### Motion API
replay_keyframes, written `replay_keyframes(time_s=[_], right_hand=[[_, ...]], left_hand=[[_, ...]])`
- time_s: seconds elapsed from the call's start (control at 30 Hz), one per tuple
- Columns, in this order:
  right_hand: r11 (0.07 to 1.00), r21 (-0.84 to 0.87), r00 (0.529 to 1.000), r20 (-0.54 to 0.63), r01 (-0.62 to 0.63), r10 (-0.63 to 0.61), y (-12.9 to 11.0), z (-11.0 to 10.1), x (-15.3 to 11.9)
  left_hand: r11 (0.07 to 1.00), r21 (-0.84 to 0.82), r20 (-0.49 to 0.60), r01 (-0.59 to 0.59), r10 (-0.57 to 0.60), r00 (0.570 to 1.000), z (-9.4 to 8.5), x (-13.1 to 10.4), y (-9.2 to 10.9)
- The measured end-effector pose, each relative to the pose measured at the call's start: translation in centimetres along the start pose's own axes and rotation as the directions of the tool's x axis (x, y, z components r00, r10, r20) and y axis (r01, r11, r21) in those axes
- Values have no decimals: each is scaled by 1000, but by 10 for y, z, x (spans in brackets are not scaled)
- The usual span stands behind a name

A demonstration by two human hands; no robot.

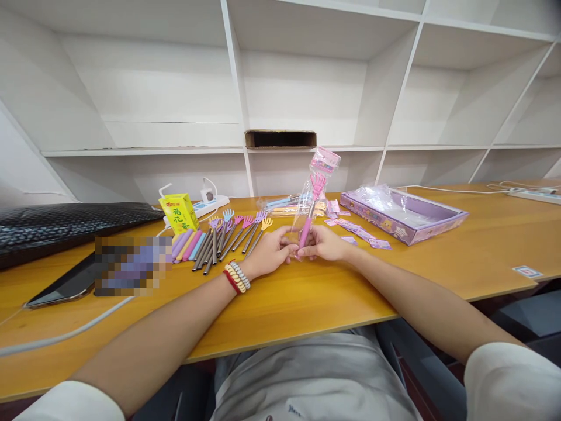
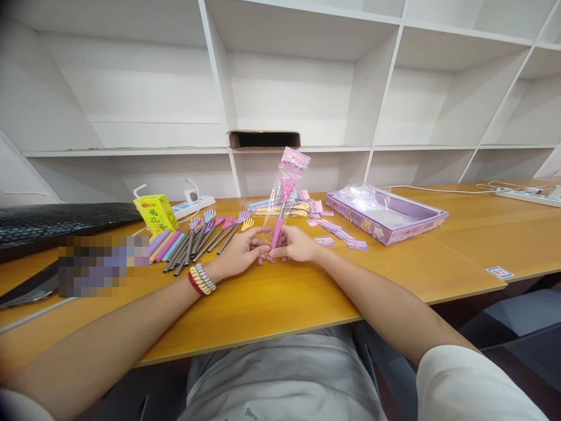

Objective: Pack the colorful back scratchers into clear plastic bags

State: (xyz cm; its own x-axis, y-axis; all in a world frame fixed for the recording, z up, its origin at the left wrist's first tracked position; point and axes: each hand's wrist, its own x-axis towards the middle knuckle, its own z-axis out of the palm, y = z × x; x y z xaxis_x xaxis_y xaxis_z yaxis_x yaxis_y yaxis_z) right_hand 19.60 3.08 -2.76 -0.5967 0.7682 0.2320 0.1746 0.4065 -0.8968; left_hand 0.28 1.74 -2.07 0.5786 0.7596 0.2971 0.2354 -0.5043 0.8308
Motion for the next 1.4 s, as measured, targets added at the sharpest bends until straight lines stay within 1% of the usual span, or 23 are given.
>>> replay_keyframes(time_s=[0.1,0.23,0.37,0.5,0.63,0.77,1.07,1.17,1.27,1.4], right_hand=[[999,-32,1000,1,12,-12,0,0,0],[999,-40,1000,-11,19,-19,-1,-1,0],[1000,-2,999,-54,9,-9,-2,0,0],[1000,11,996,-85,0,1,-4,1,0],[1000,19,996,-89,1,0,-5,1,-1],[999,-32,998,-70,7,-9,-3,0,0],[984,-177,998,-56,-5,-5,3,-2,0],[981,-195,998,-61,0,-12,3,-2,0],[979,-202,998,-55,4,-15,3,-2,0],[969,-248,998,-49,16,-29,2,-2,0]], left_hand=[[999,44,-23,-1,2,1000,-1,1,0],[999,49,-42,3,-1,999,-1,0,2],[997,79,-59,-3,8,998,0,-1,5],[995,100,-45,-15,19,999,0,0,6],[993,115,-49,1,5,999,-1,0,4],[983,184,-44,-1,9,999,-4,1,1],[971,240,-30,11,-4,1000,-2,0,1],[967,253,-17,12,-8,1000,-2,-1,3],[965,263,-3,-11,13,1000,-2,-1,4],[923,383,1,-41,44,999,-3,-1,4]])
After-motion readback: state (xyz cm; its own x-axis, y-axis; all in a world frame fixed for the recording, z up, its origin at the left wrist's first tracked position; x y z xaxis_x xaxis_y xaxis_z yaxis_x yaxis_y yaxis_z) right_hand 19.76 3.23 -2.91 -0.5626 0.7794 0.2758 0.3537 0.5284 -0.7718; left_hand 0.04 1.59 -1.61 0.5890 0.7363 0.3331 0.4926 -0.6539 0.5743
